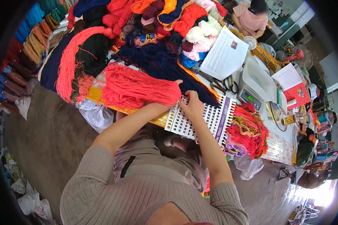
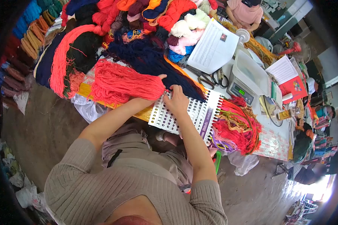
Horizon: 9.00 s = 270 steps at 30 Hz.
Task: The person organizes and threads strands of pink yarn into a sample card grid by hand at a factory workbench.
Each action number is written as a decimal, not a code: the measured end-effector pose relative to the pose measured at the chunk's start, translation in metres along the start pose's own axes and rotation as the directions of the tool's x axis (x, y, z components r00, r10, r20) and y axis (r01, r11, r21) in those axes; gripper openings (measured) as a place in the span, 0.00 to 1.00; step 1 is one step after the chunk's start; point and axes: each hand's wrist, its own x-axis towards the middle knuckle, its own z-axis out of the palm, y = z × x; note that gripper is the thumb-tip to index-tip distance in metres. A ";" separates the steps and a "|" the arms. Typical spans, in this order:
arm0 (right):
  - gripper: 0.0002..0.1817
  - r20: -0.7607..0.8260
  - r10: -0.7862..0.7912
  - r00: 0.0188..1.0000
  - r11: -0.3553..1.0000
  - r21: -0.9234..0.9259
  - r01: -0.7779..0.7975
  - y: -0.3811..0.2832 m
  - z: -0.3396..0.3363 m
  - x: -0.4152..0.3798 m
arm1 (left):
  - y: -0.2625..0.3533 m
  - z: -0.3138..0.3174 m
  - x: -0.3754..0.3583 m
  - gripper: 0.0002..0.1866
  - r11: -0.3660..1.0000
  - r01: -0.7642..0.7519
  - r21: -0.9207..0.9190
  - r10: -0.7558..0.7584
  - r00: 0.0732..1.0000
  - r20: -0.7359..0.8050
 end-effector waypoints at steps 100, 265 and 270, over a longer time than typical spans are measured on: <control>0.10 0.067 0.112 0.991 0.369 0.924 -0.104 -0.084 -0.077 -0.062 | 0.100 -0.078 -0.033 0.19 0.134 0.337 -0.932 -0.171 0.934 0.313; 0.07 0.146 0.117 0.982 0.895 0.414 -0.168 0.037 -0.029 0.004 | 0.015 -0.007 -0.007 0.20 -0.130 0.815 -0.565 -0.345 0.497 0.796; 0.09 0.040 0.140 0.989 0.944 0.296 -0.145 0.039 -0.019 -0.001 | 0.027 0.010 0.004 0.14 0.176 0.869 -0.462 -0.483 0.486 0.729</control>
